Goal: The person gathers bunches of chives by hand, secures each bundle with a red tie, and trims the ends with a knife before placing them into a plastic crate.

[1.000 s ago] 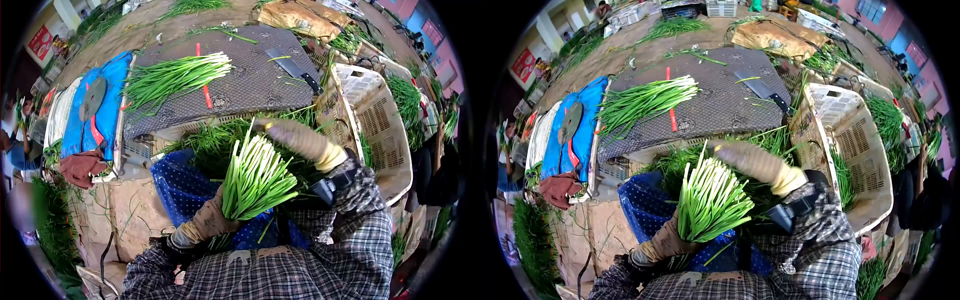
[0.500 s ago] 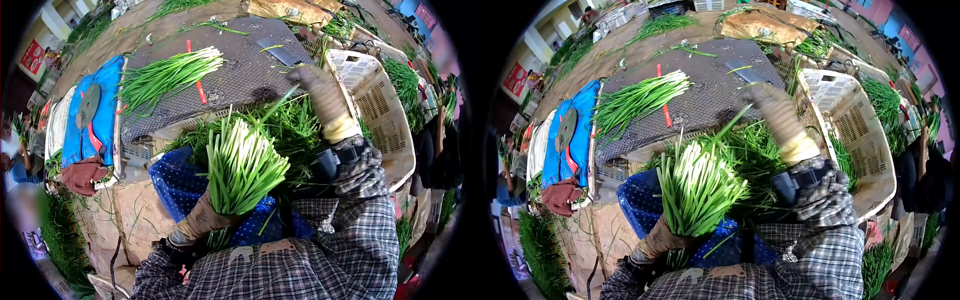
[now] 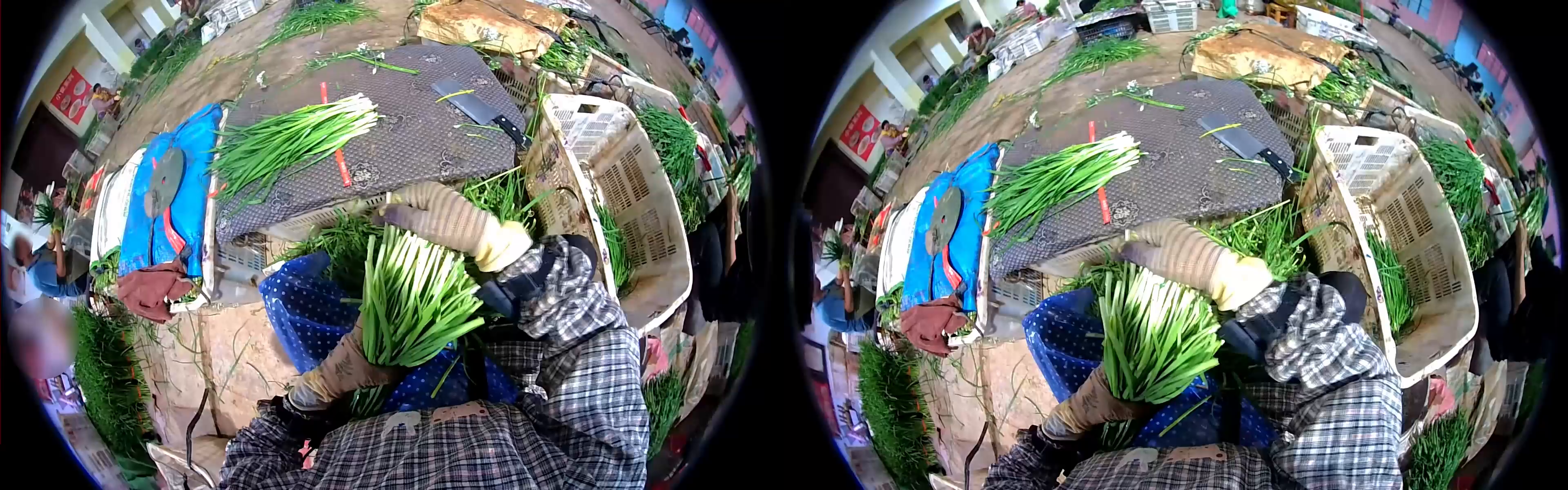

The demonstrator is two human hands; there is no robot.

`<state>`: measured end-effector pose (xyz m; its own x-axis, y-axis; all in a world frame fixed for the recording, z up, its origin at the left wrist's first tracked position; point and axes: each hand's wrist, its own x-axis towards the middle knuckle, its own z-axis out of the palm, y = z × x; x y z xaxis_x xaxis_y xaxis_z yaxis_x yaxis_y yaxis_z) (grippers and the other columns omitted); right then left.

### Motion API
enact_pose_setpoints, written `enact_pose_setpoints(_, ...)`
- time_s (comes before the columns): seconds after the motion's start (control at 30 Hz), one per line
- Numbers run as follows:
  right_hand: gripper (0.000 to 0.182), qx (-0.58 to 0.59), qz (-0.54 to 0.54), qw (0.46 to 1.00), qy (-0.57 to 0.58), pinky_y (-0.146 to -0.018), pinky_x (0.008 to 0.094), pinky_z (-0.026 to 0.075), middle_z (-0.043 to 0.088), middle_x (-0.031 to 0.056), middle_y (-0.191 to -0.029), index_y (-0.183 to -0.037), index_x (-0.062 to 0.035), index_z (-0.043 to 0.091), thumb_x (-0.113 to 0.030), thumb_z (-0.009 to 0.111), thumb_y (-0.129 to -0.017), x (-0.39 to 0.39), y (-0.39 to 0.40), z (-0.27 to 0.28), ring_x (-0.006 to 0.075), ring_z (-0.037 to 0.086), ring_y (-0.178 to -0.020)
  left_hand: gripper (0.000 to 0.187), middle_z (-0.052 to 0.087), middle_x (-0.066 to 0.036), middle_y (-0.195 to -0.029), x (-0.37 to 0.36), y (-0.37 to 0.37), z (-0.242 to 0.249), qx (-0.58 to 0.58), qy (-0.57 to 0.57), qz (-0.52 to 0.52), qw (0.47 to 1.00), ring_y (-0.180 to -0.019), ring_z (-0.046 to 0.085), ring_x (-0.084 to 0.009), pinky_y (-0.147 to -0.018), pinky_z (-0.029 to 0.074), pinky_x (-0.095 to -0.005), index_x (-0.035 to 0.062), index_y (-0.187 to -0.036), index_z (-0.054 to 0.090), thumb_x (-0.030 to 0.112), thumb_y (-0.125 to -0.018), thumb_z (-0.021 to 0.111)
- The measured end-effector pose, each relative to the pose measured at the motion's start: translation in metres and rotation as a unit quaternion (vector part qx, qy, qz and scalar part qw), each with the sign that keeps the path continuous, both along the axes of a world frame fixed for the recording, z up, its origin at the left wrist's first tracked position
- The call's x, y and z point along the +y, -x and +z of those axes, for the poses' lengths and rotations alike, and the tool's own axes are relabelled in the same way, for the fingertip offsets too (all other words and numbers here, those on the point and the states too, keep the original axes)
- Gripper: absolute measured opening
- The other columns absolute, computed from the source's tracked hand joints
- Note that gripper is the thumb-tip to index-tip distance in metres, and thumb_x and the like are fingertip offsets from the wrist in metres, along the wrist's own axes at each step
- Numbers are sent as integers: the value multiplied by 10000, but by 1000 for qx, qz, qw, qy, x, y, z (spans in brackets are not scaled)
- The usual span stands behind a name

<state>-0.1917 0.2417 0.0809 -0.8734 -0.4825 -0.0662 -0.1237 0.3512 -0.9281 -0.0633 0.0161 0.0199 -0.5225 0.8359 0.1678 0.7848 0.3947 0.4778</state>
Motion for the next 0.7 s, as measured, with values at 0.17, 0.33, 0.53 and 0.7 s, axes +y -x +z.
enact_pose_setpoints(0.17,225,485,-138,861,-66,-794,315,488,686,44,-894,-981,-84,695,-259,559,-940,49,46,-7,195,626,-846,465,588,-99,-1257,-6,4,10,-101,-44,39,993,-1185,531,-298,-1041,380,-434,100,-1261,580,203,-817,672)
enact_pose_setpoints(0.33,247,308,-413,825,-234,-711,348,514,700,141,-893,-1067,-30,653,-223,579,-932,167,28,14,245,664,-792,443,592,-105,-1235,-30,3,5,-127,-80,94,984,-1158,541,-303,-1028,391,-422,108,-1219,603,174,-790,690)
enact_pose_setpoints(0.53,467,227,-272,808,-471,-922,448,463,607,189,-1163,-1232,-36,535,-190,691,-820,126,-52,3,362,571,-1069,766,608,-44,-1180,-50,-2,5,-543,-296,240,748,-1076,550,-178,-944,436,-340,44,-1273,530,124,-591,868)
enact_pose_setpoints(0.7,451,148,-97,983,-52,-1004,416,411,602,190,-1172,-1209,-39,570,-215,711,-818,43,-93,8,370,532,-1156,762,604,-44,-1194,-51,-2,1,-535,-279,227,765,-1096,548,-182,-957,431,-341,44,-1280,522,98,-596,855)
